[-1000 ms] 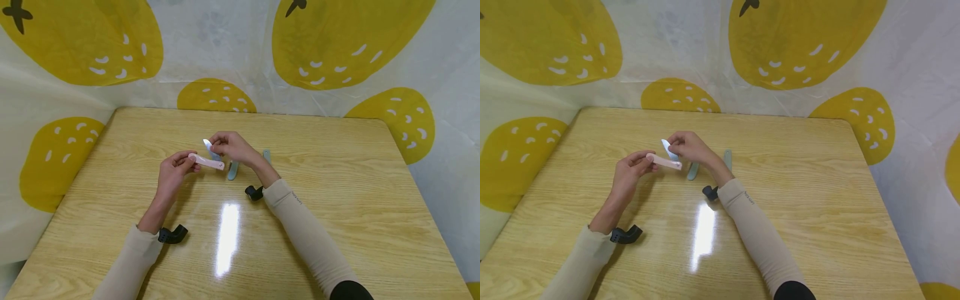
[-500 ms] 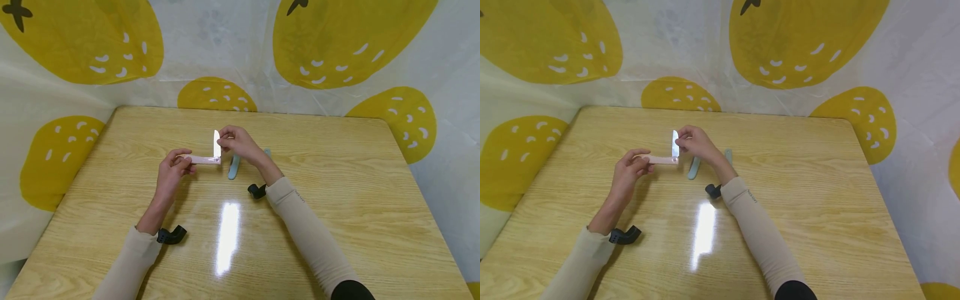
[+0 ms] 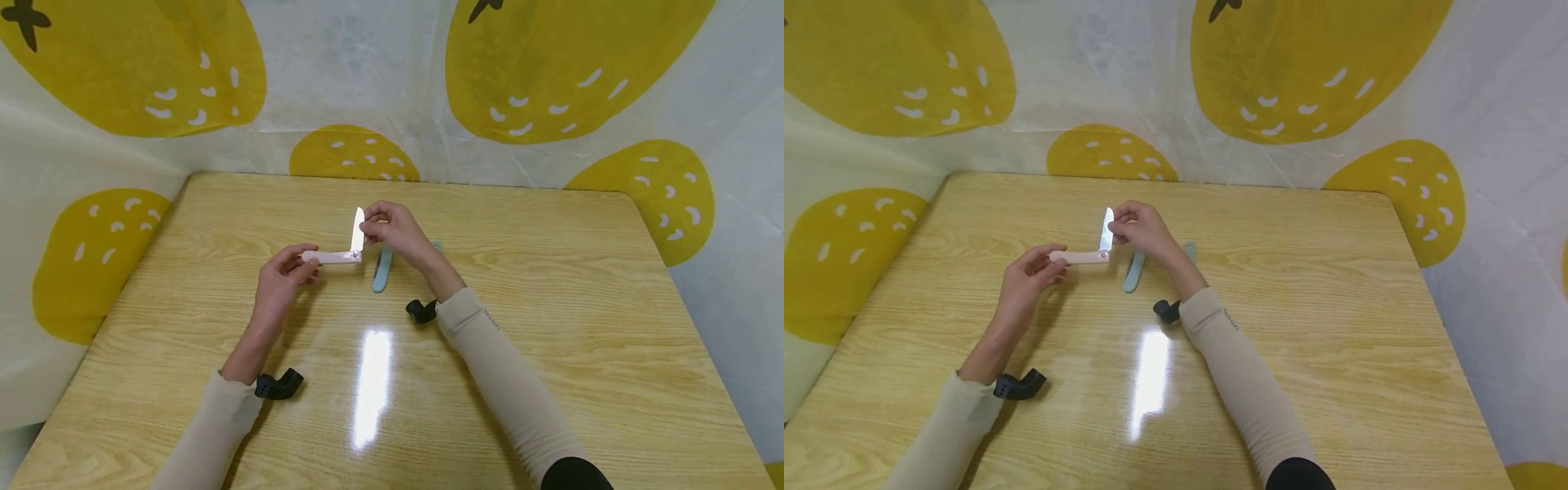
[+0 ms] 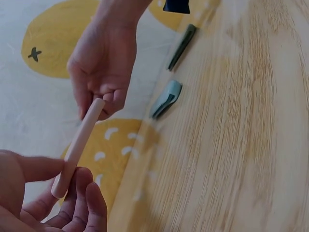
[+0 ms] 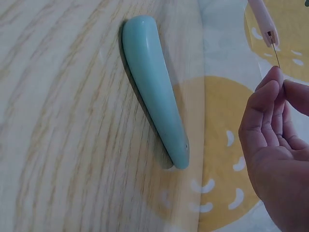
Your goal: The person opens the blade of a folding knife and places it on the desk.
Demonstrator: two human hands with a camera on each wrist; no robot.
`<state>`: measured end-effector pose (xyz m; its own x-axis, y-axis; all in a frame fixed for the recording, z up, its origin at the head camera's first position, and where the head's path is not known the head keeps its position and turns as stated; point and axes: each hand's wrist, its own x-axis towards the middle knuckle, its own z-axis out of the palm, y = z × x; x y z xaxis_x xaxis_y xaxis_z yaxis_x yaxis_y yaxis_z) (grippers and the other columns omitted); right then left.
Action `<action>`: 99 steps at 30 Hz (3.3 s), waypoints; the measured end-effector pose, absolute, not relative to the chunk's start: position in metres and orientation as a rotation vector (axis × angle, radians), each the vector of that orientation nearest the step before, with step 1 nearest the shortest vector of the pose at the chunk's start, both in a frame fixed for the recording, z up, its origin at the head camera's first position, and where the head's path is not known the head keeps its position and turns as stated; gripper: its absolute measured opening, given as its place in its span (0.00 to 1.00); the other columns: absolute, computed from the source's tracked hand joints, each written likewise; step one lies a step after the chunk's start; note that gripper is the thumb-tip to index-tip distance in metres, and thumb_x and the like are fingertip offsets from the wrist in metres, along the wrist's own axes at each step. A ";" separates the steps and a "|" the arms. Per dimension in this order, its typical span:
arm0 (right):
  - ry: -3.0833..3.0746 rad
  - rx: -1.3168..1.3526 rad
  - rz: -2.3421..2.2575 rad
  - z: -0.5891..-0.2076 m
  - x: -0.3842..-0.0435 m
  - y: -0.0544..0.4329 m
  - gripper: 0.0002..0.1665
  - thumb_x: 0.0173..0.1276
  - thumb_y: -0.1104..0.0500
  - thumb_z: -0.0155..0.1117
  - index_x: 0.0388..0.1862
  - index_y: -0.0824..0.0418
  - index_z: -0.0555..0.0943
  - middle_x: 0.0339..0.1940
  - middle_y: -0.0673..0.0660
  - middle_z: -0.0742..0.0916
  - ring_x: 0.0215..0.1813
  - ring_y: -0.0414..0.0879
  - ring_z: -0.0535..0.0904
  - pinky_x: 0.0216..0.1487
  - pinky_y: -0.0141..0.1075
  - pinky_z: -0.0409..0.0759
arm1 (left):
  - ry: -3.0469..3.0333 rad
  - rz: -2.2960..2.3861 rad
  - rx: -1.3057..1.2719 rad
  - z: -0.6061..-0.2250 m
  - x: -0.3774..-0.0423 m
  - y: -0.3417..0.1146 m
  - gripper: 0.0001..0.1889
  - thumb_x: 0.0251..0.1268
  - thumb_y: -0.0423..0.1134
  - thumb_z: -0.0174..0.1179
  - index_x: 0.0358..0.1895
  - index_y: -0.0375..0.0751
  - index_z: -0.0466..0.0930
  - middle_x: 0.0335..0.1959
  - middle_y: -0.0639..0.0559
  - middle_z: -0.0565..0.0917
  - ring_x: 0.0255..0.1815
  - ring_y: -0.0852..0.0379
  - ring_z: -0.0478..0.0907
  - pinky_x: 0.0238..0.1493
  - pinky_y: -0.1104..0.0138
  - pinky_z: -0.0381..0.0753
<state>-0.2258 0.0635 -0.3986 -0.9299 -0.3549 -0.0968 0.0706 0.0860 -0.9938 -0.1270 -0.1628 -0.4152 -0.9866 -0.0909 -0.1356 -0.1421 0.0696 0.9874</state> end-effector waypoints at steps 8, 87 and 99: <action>2.031 -0.218 -1.972 -0.399 -0.226 0.064 0.03 0.74 0.69 0.65 0.42 0.67 0.79 0.31 0.51 0.83 0.32 0.43 0.84 0.48 0.46 0.88 | 2.303 2.085 -0.272 -0.417 -0.127 -0.164 0.23 0.67 0.37 0.72 0.64 0.34 0.81 0.38 0.56 0.88 0.38 0.65 0.85 0.43 0.69 0.89; 2.098 -0.149 -2.022 -0.412 -0.236 0.041 0.22 0.73 0.71 0.66 0.65 0.70 0.78 0.37 0.66 0.91 0.40 0.64 0.89 0.55 0.59 0.86 | 2.954 1.443 -0.295 -0.423 -0.114 -0.160 0.14 0.61 0.42 0.77 0.47 0.43 0.89 0.38 0.43 0.90 0.35 0.51 0.84 0.30 0.71 0.75; 2.528 -0.326 -1.549 -0.415 -0.241 0.041 0.16 0.77 0.59 0.64 0.59 0.63 0.85 0.49 0.64 0.89 0.50 0.56 0.84 0.49 0.38 0.81 | 3.017 1.279 -0.278 -0.425 -0.111 -0.160 0.12 0.60 0.44 0.77 0.42 0.43 0.89 0.32 0.43 0.88 0.31 0.52 0.81 0.28 0.65 0.72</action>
